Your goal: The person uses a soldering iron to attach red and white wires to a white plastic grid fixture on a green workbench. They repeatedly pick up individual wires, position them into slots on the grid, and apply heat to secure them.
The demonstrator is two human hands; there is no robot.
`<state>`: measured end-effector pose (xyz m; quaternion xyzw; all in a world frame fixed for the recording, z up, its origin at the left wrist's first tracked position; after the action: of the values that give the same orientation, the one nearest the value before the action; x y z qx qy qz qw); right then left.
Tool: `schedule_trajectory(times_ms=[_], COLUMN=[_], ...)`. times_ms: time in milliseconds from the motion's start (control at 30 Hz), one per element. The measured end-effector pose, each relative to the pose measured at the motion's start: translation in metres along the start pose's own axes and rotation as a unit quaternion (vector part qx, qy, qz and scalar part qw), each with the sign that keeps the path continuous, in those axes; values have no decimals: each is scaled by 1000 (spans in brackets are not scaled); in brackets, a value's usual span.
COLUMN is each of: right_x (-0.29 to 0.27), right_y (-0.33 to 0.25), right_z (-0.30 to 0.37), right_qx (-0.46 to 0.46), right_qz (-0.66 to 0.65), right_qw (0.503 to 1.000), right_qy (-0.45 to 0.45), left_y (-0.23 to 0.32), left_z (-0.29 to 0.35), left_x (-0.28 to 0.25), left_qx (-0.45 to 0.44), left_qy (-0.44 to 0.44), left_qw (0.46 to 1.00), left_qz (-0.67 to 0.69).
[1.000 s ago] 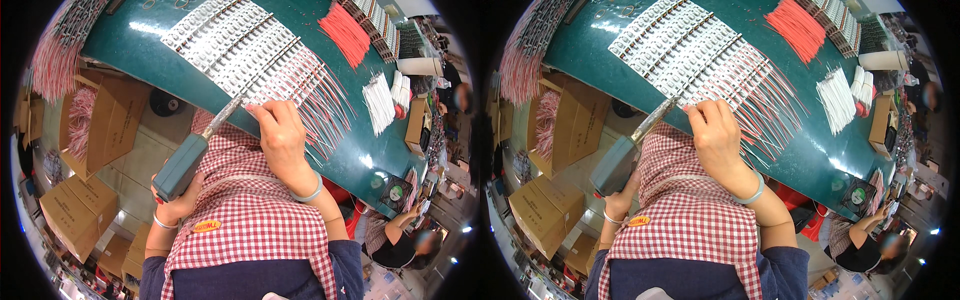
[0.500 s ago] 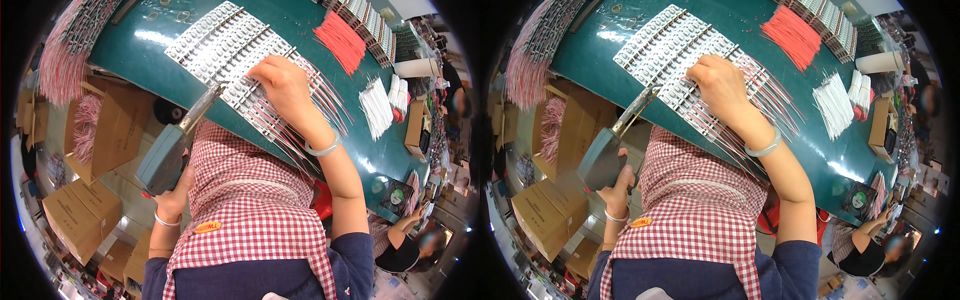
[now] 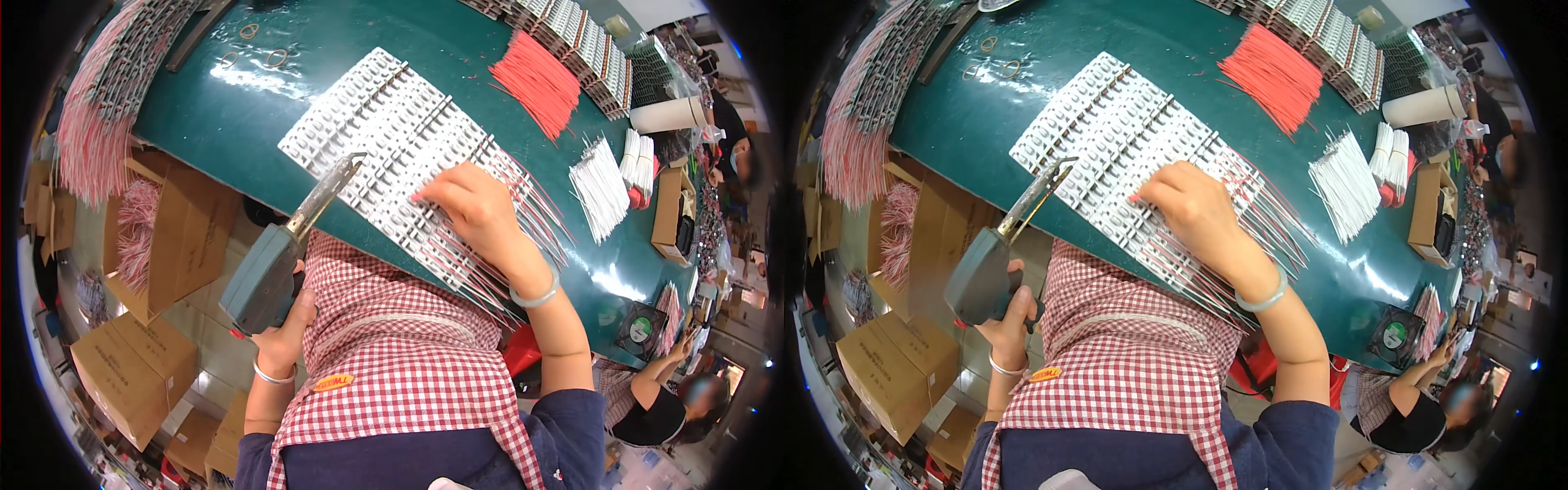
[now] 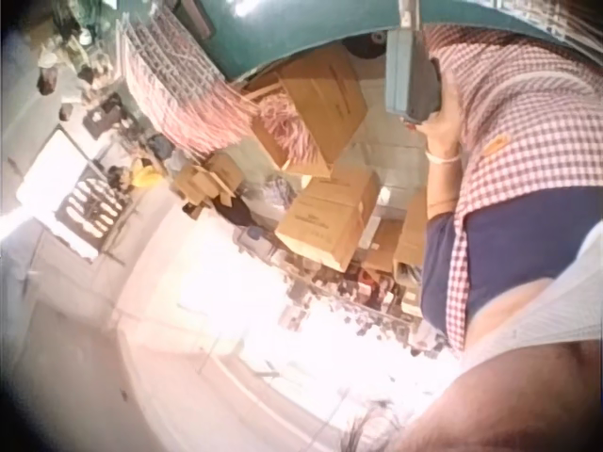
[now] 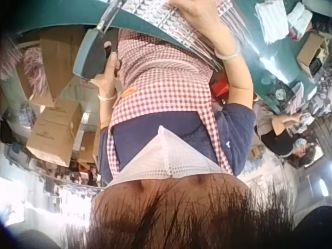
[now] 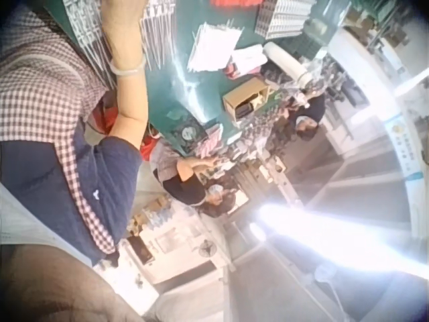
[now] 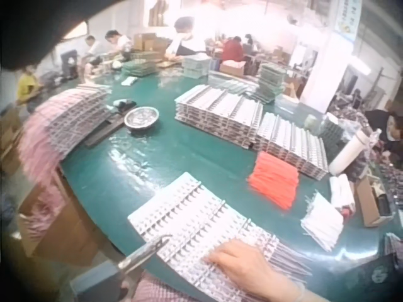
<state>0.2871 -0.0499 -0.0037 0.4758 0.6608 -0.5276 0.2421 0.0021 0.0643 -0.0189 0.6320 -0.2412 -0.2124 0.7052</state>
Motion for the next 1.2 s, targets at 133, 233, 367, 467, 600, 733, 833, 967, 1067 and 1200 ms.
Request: schedule_trajectory(times_ms=[133, 233, 367, 467, 600, 733, 833, 967, 1067, 1200], right_x=[-20, -37, -43, -38, -28, -23, -22, -22, -21, -22], right_y=[-8, 2, 27, 36, 46, 46, 48, 50, 52, 52], right_z=[13, 8, -6, -15, -14, -16, -15, -12, -12, -14], right_qx=[43, 93, 122, 130, 131, 148, 148, 140, 136, 137], right_qz=[-8, 19, 73, 100, 122, 104, 107, 108, 102, 99], right_qw=[998, 989, 978, 975, 972, 973, 973, 973, 975, 976], right_qy=[47, 115, 153, 149, 149, 143, 142, 146, 143, 139], left_y=[-5, 3, 23, 27, 30, 33, 35, 36, 35, 36], left_z=[-14, -26, -44, -61, -76, -84, -91, -97, -100, -103], left_x=[21, 41, 67, 78, 90, 97, 105, 112, 113, 115], left_qx=[-15, -34, -66, -39, -31, -36, -5, 29, 52, 71], left_qy=[-44, -93, -118, -105, -88, -93, -97, -103, -109, -115], left_qw=[999, 995, 991, 993, 993, 989, 986, 982, 976, 970], left_qz=[-1, 2, 12, -33, -73, -113, -135, -153, -179, -204])
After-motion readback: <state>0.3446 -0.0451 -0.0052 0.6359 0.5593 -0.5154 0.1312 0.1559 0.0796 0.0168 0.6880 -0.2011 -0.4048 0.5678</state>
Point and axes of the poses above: each hand's wrist, its own z-axis away from the middle knuckle, its own x-axis out of the palm, y = z × x, the point moved 4 cm from there along -z, towards the middle knuckle, and after that the axes turned 4 degrees about -y, right-handed, at the moved point
